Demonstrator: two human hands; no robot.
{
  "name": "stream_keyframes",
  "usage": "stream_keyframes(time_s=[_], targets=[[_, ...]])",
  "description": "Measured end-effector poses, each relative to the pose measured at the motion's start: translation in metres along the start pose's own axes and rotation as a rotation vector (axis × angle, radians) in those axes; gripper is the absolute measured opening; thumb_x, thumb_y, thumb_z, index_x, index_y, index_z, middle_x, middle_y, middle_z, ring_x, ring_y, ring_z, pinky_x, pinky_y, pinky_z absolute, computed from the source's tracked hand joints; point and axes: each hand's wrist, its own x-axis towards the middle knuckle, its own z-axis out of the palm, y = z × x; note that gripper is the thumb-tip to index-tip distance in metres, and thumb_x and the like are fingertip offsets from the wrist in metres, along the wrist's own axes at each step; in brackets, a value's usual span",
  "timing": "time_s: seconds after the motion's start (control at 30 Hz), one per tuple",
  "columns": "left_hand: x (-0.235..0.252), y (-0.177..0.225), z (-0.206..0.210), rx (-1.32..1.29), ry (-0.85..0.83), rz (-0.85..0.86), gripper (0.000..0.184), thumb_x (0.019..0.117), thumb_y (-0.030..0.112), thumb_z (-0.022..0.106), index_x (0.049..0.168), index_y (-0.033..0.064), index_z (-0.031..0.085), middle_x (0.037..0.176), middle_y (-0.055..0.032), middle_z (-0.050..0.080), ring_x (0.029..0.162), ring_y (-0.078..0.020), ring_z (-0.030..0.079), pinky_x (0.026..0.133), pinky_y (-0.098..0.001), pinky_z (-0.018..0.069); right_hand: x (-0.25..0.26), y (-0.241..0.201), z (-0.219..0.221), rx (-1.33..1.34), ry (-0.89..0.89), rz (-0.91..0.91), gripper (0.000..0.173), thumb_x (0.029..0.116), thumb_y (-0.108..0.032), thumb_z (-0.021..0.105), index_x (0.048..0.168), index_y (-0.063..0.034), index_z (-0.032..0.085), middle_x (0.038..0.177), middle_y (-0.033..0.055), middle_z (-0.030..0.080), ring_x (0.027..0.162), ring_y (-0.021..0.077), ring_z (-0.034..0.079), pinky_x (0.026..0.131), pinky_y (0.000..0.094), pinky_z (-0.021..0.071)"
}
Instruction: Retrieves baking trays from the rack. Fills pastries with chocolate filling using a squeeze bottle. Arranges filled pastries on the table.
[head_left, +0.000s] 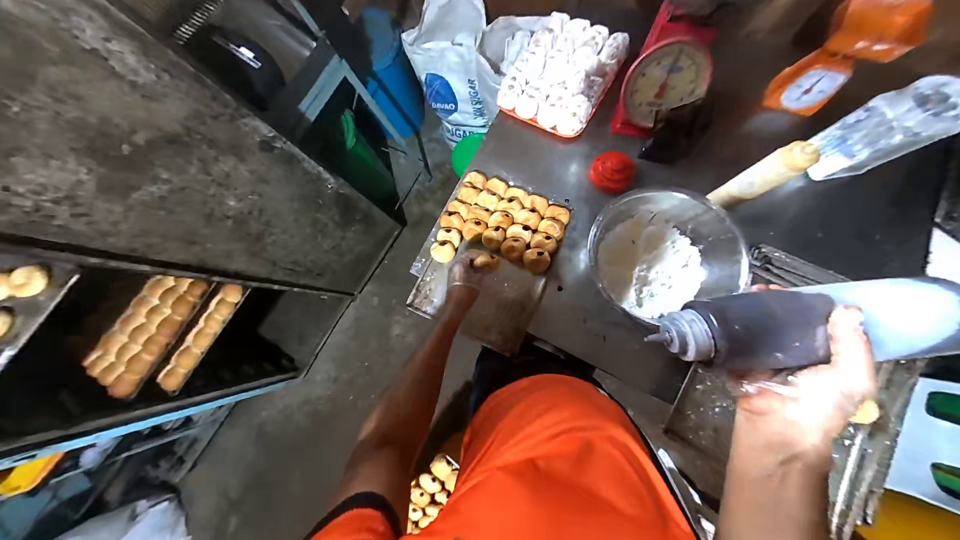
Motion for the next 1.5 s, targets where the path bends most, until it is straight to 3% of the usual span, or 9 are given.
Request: stream_keyframes(time_s=[0.2,0.5,0.63,0.77,0.9,1.0,1.2,1.3,1.5], targets=[[0.070,-0.040,-0.007,0.241,-0.002,-0.119,0.032,0.0857,0.021,0.078,0.116,0.0118,0.070,0.116,-0.0132,0.071,0.111,-0.0323,0.067,0.099,-0.0572,0.0523,-0.001,-0.010,-0.027,-0.063,0.015,-0.118,0.034,0.1087,-0.029,0.037,0.124,-0.0035,0.054,0.114,0.0172,0.069,0.111,0.0306,0.067,0.097,0.0509,0.0558],[0.088,-0.038,0.005,0.636,-0.052,-0.088,0.042,0.0851,0.028,0.078,0.125,0.0171,0.068,0.135,-0.0179,0.061,0.122,-0.0398,0.059,0.097,-0.0614,0.0523,-0.008,-0.040,-0.089,-0.023,0.064,-0.203,0.039,0.1068,-0.035,0.041,0.127,-0.0036,0.054,0.119,0.0165,0.067,0.115,0.0293,0.065,0.101,0.0516,0.0526],[0.062,-0.019,-0.001,0.456,-0.013,-0.003,0.044,0.0992,0.023,0.064,0.142,0.0144,0.057,0.141,-0.0237,0.057,0.127,-0.0455,0.056,0.102,-0.0676,0.0452,-0.015,-0.070,-0.107,0.032,0.084,-0.234,0.037,0.1062,-0.038,0.043,0.120,-0.0078,0.059,0.114,0.0130,0.070,0.109,0.0270,0.068,0.097,0.0507,0.0559],[0.038,0.070,0.015,0.501,-0.035,0.085,0.041,0.1003,0.030,0.061,0.135,0.0090,0.062,0.136,-0.0281,0.058,0.126,-0.0474,0.056,0.105,-0.0658,0.0434,-0.023,-0.109,-0.152,0.103,0.288,-0.329,0.041,0.1042,-0.046,0.042,0.120,-0.0119,0.059,0.114,0.0123,0.068,0.108,0.0279,0.066,0.092,0.0522,0.0562],[-0.017,0.139,0.091,0.351,-0.183,0.502,0.027,0.1021,0.019,0.059,0.118,0.0010,0.070,0.117,-0.0250,0.069,0.110,-0.0421,0.066,0.098,-0.0594,0.0506,-0.037,-0.146,-0.194,0.189,0.331,-0.454,0.051,0.1051,-0.053,0.031,0.126,-0.0127,0.053,0.119,0.0137,0.065,0.111,0.0296,0.065,0.096,0.0533,0.0546],[-0.074,0.190,0.169,0.323,-0.544,0.672,0.026,0.1024,0.027,0.059,0.117,0.0118,0.074,0.114,-0.0146,0.072,0.108,-0.0319,0.068,0.096,-0.0544,0.0540,-0.044,-0.162,-0.221,0.295,0.379,-0.487,0.054,0.1044,-0.056,0.029,0.127,-0.0131,0.052,0.119,0.0133,0.065,0.111,0.0288,0.064,0.095,0.0527,0.0548],[-0.189,0.293,0.325,0.590,-1.273,0.999,0.037,0.1007,0.030,0.058,0.136,0.0195,0.065,0.142,-0.0096,0.060,0.132,-0.0336,0.055,0.107,-0.0583,0.0463,-0.049,-0.162,-0.290,0.377,0.468,-0.458,0.053,0.1046,-0.054,0.035,0.125,-0.0118,0.058,0.118,0.0129,0.067,0.111,0.0269,0.066,0.094,0.0510,0.0562],[-0.229,0.327,0.388,0.685,-1.377,1.179,0.052,0.0966,0.012,0.064,0.147,0.0211,0.055,0.157,-0.0105,0.045,0.143,-0.0370,0.043,0.110,-0.0587,0.0423,-0.049,-0.160,-0.325,0.248,0.582,-0.478,0.050,0.1077,-0.050,0.029,0.127,-0.0126,0.056,0.117,0.0118,0.067,0.111,0.0257,0.065,0.095,0.0505,0.0555],[-0.246,0.322,0.466,0.613,-1.502,1.285,0.042,0.0984,0.007,0.061,0.139,0.0139,0.062,0.148,-0.0107,0.055,0.138,-0.0338,0.049,0.115,-0.0500,0.0403,-0.047,-0.168,-0.373,0.212,0.616,-0.442,0.050,0.1072,-0.051,0.030,0.127,-0.0121,0.055,0.119,0.0127,0.066,0.112,0.0266,0.065,0.095,0.0490,0.0557]])
